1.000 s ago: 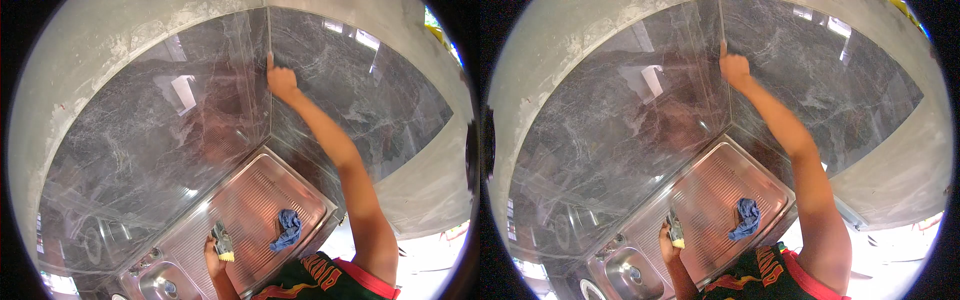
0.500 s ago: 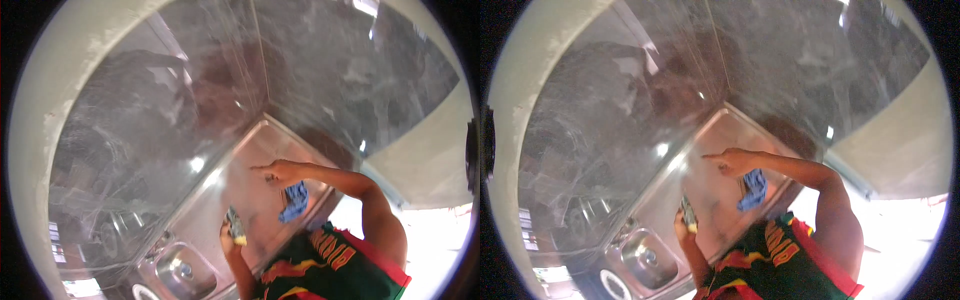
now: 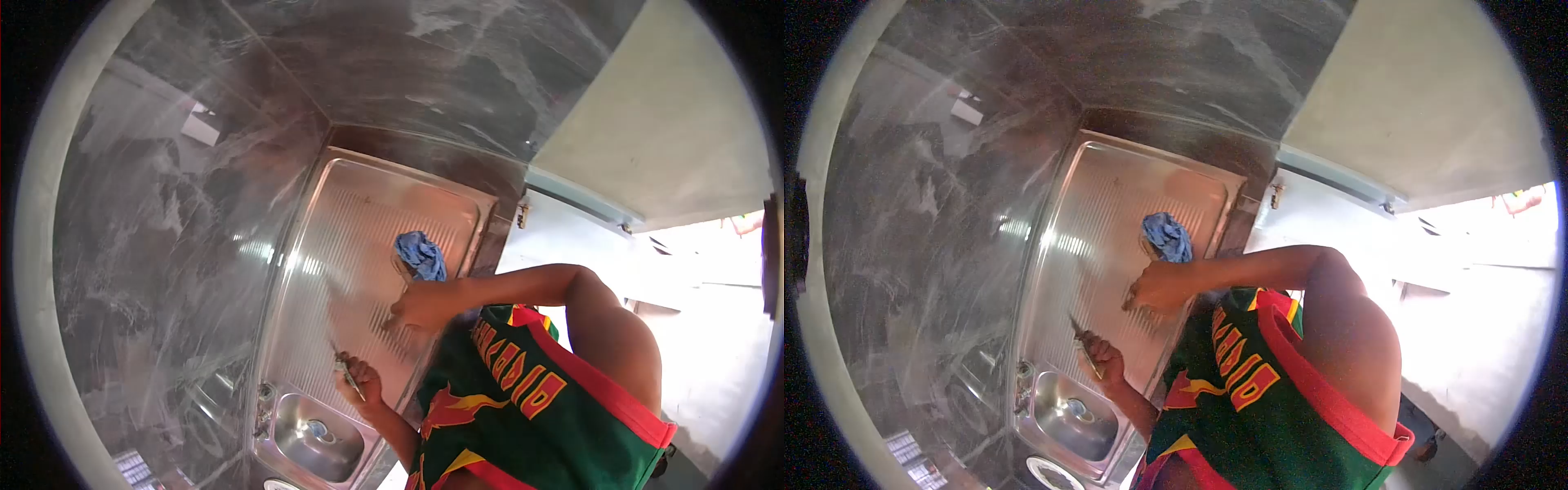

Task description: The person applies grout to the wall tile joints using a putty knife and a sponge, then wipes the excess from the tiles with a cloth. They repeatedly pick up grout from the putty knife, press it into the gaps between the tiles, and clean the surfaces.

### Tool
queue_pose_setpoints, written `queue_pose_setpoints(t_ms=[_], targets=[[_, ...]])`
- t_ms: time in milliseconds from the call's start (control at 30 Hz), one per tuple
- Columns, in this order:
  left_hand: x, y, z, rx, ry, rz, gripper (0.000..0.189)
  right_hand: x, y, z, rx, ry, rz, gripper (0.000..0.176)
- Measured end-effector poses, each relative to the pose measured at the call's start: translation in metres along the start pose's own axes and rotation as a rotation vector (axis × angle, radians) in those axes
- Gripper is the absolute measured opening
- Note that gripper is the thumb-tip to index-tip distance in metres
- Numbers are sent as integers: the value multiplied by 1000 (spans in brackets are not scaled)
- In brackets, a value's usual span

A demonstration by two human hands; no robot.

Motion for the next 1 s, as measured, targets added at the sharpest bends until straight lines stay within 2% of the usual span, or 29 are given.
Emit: queue_pose_setpoints(t_ms=[33,67,133,167,233,300,367,433,500,533,567,633,667,733,800,867,933,1000], targets=[[6,2,3,24,-94,92,23,6,6,4,5,-1,9,57],[8,3,6,23,-93,93,23,16,10,4,54,15,97,58],[16,12,8,201,-349,258,17,37,12,-3,153,76,239,62],[17,15,10,202,-345,297,17,53,9,-13,209,120,293,65],[10,18,12,345,-473,317,14,92,-4,-42,263,318,434,72],[6,24,13,366,-462,334,14,131,-17,-67,148,534,614,71],[-3,26,15,405,-432,292,16,200,-28,-63,278,582,679,75],[-8,29,17,470,-454,328,14,248,-45,-67,250,639,714,71],[-7,37,9,439,-473,316,13,278,-64,-72,337,695,681,68],[-5,40,2,514,-488,345,13,290,-73,-75,421,749,656,65],[-5,43,4,514,-484,352,13,297,-83,-78,421,748,648,65],[-5,54,8,692,-511,384,15,313,-105,-83,376,785,711,57],[-1,57,4,673,-523,382,15,324,-116,-84,377,783,707,57],[4,64,-2,676,-501,397,15,357,-133,-81,324,703,889,45],[5,67,4,684,-474,413,13,382,-144,-79,331,721,909,40],[10,69,-1,629,-462,387,12,387,-150,-81,336,740,934,36],[13,68,-1,588,-429,376,11,392,-156,-80,188,749,1032,34],[15,66,3,592,-435,379,12,391,-154,-77,264,717,1065,32]])
Point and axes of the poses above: each hand's wrist, its own y-axis away from the middle knuckle, its own z-axis out of the palm, x = y × z, the point moved 2 cm from there along -y, towards the middle knuckle, and after that the axes turned 10 degrees about x, right-handed, at the moved point
